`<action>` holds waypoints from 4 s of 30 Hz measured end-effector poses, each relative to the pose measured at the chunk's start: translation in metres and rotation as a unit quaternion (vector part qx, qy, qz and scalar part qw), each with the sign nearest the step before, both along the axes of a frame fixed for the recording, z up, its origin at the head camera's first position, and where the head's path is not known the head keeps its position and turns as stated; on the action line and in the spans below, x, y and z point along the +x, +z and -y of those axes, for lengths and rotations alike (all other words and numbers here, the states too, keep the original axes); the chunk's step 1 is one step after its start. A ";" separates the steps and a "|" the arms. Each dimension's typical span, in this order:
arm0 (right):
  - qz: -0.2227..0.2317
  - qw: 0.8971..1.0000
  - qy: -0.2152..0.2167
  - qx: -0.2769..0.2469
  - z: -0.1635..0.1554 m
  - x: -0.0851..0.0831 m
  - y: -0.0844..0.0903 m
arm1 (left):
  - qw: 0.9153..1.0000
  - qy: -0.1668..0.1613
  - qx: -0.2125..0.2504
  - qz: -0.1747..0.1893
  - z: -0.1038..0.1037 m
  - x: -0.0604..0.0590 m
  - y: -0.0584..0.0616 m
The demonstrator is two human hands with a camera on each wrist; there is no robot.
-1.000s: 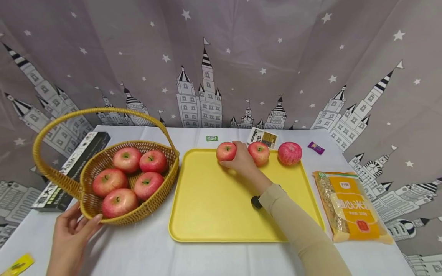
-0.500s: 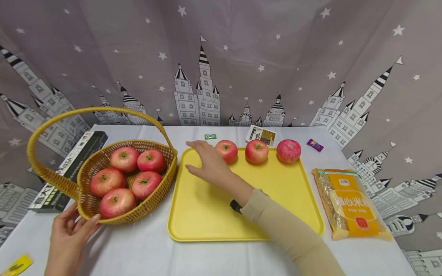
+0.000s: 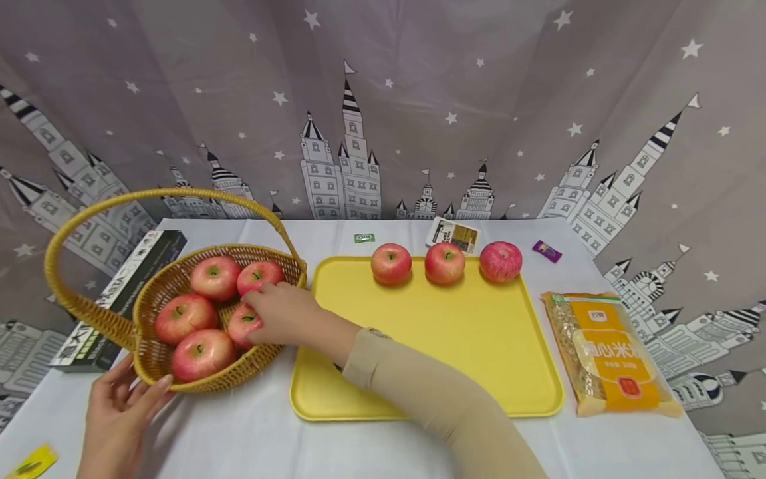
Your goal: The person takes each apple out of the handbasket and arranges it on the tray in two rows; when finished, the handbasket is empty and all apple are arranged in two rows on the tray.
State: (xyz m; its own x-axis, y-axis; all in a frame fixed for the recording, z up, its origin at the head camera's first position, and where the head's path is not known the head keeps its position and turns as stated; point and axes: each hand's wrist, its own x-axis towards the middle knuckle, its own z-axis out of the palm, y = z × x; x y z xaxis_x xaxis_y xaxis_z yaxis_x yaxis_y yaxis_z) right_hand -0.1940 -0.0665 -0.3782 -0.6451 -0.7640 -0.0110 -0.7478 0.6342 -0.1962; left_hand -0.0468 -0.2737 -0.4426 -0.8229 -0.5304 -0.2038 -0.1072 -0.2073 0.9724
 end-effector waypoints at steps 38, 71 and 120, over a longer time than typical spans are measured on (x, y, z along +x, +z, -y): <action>0.098 0.962 -0.223 -0.122 -0.097 -0.067 -0.011 | 0.999 -0.013 -0.005 -0.035 0.004 0.002 -0.006; 0.002 0.987 -0.017 -0.162 -0.030 -0.014 -0.004 | 1.000 -0.011 -0.017 -0.018 0.004 0.001 -0.002; 0.019 0.919 -0.326 -0.222 -0.302 0.024 0.005 | 0.999 -0.015 -0.031 -0.024 0.003 0.003 -0.001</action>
State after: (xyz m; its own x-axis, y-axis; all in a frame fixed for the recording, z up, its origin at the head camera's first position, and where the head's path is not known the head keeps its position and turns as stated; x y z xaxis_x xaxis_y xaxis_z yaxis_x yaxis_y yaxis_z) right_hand -0.1700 0.2357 -0.3730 -0.9727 -0.1501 0.1768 -0.2249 0.7963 -0.5615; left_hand -0.0438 -0.2768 -0.4432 -0.8467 -0.5155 -0.1315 -0.0660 -0.1435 0.9874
